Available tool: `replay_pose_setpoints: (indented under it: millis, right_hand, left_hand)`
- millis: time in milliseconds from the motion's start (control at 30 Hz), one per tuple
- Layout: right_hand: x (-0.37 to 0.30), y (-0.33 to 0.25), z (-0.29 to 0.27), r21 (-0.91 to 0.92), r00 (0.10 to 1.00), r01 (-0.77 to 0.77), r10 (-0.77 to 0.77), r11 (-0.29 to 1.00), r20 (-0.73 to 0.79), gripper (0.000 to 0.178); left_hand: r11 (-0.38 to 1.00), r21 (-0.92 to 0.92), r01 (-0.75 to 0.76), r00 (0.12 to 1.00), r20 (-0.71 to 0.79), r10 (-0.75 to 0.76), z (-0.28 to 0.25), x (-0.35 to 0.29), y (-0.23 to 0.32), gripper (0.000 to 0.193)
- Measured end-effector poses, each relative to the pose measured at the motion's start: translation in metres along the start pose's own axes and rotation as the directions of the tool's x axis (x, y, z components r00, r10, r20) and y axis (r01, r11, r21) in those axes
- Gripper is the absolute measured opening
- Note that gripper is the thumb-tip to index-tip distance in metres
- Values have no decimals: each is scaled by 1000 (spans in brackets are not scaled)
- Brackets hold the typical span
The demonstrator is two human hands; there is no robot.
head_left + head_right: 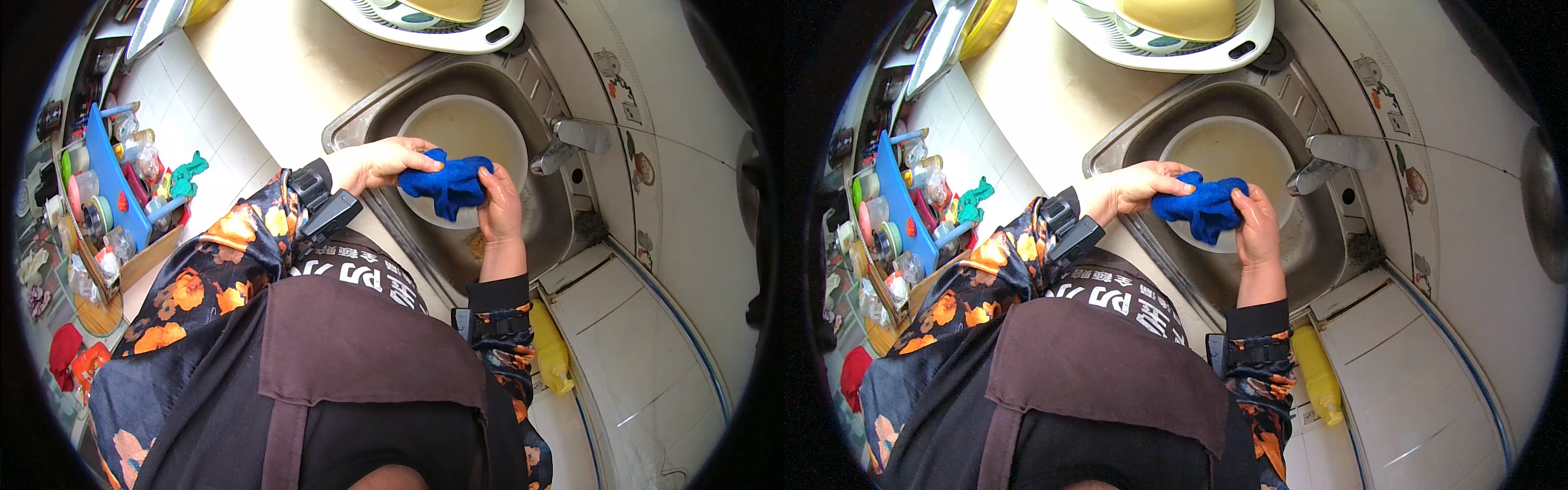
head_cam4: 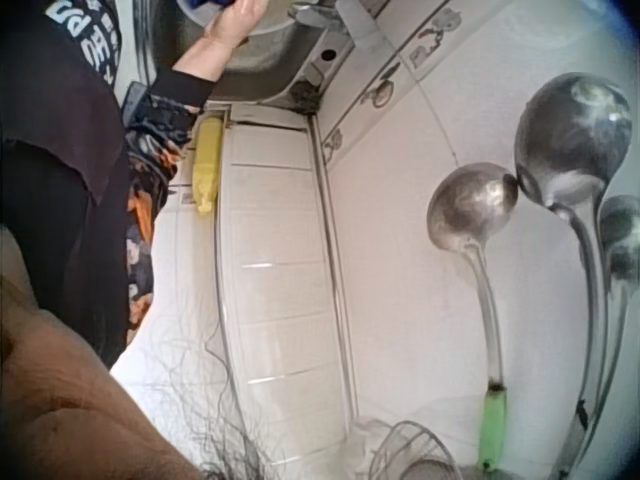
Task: The person washes a white bowl and a metal tray in a kitchen sink using a blue cloth. They rinse the cloth under running water, scrub the bowl, and then wipe the tray before placing it on the counter.
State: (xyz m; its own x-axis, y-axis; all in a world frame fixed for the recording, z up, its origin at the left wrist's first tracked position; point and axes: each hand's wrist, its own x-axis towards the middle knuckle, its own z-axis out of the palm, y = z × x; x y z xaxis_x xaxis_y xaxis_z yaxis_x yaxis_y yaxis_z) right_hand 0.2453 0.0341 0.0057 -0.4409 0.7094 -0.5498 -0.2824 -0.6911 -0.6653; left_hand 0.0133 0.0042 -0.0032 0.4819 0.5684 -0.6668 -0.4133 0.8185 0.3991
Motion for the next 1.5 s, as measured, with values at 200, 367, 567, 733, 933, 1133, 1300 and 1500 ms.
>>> replay_pose_setpoints:
  millis: [200, 367, 567, 733, 933, 1133, 1300, 1500]
  right_hand:
    - [4, 8, -23, 213, 973, 189, -153, 959, -175, 23]
    - [-13, -3, 12, 207, 979, 158, -126, 966, -157, 22]
    - [-20, -2, 34, -61, 945, 273, -279, 960, -172, 19]
    - [-27, -1, 34, -127, 824, 457, -473, 880, -310, 18]
    - [-28, 5, 28, -5, 812, 463, -426, 886, -399, 22]
    - [-36, -8, 33, 66, 890, 373, -337, 925, -305, 21]
    - [-47, -17, 52, 177, 947, 295, -262, 939, -188, 22]
    - [-50, -29, 35, 8, 882, 402, -384, 916, -272, 20]
  left_hand:
    - [989, 126, -72, 996, -38, 77, -8, -5, 7, 72]
    - [981, 158, -112, 982, -135, 134, 12, -8, 7, 106]
    - [975, 127, -184, 982, 62, 177, 25, -6, -3, 83]
    - [962, 180, -207, 968, -102, 228, 2, -4, 1, 65]
    - [980, 181, -84, 960, -250, 128, -6, -8, -1, 47]
    - [932, 362, 2, 989, -137, 51, 16, -13, -3, 90]
    - [883, 469, 21, 991, 108, -81, 25, -3, -4, 69]
    - [601, 793, -102, 969, -59, 241, -18, 17, -20, 30]
